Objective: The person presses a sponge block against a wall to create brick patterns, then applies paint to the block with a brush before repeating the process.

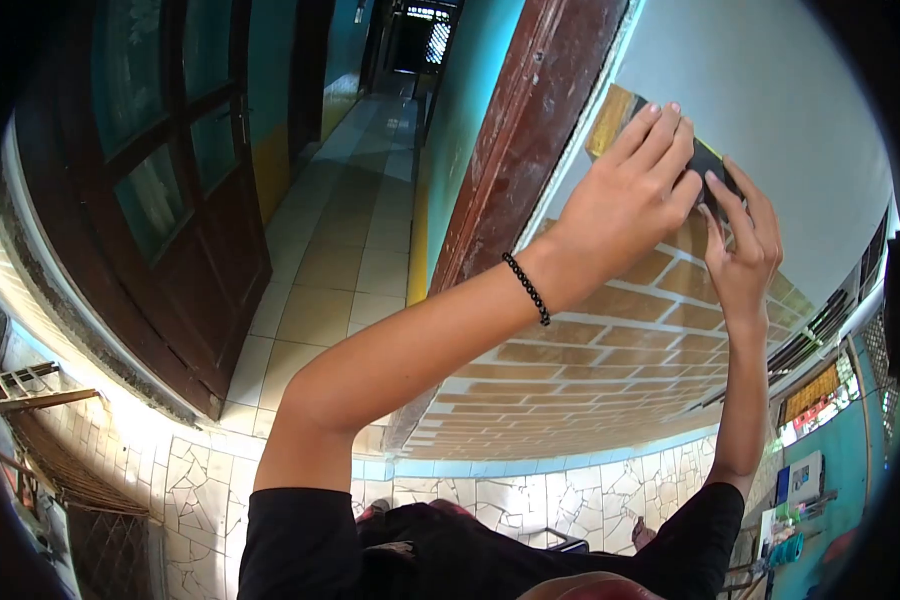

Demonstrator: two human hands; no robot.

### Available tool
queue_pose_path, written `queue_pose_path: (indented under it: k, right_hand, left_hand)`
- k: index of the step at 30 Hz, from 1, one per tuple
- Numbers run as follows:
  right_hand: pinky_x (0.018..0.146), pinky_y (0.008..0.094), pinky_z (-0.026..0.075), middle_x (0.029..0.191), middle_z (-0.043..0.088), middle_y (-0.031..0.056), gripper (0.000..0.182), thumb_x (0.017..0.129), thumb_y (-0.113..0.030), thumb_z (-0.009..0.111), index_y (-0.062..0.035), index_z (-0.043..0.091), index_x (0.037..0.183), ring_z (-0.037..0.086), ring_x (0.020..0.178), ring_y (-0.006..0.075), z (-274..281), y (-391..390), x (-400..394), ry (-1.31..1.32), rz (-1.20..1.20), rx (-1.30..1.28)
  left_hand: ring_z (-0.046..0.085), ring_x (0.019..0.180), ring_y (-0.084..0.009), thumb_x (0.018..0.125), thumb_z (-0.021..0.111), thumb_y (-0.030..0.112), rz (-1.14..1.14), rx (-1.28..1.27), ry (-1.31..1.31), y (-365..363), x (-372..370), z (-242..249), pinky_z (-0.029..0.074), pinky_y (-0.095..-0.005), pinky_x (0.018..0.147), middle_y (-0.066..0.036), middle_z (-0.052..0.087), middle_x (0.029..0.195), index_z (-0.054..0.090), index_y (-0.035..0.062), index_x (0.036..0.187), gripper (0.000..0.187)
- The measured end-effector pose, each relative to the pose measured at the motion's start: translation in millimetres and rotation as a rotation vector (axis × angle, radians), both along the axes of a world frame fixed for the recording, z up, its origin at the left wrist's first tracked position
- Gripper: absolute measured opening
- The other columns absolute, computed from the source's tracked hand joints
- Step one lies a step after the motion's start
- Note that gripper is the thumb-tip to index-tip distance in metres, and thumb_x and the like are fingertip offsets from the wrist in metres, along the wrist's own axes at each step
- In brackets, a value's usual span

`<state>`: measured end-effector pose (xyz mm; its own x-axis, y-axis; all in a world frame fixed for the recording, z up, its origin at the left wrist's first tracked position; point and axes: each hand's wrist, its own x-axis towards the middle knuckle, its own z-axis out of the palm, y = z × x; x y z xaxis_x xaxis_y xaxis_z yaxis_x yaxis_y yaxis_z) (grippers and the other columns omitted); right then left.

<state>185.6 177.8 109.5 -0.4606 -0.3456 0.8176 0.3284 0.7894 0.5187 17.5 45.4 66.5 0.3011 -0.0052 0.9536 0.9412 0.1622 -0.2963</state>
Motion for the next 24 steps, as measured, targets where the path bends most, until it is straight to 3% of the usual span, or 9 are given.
queue_pose_path:
  k: [16,24]
  right_hand:
    - [0.097,0.0404,0.054,0.131,0.072,0.0073,0.052,0.075,0.003,0.082,-0.0168,0.078,0.123,0.069,0.116,0.0295,2.4,5.3,-4.4,0.025,0.023,0.022]
    - [0.091,0.0416,0.060,0.132,0.070,0.0127,0.048,0.075,0.007,0.083,-0.0104,0.076,0.119,0.069,0.115,0.0330,7.9,19.5,18.3,-0.060,0.191,-0.100]
  left_hand:
    - [0.057,0.132,-0.0393,0.079,0.070,0.007,0.026,-0.017,0.000,2.8,4.0,3.4,0.042,-0.0526,0.118,-0.023,0.063,0.132,0.064,0.0010,0.095,0.019]
    - [0.056,0.132,-0.0418,0.077,0.066,-0.005,-0.059,-0.131,-0.055,-20.4,14.3,12.0,0.043,-0.0527,0.116,-0.023,0.062,0.133,0.066,-0.0008,0.099,0.022]
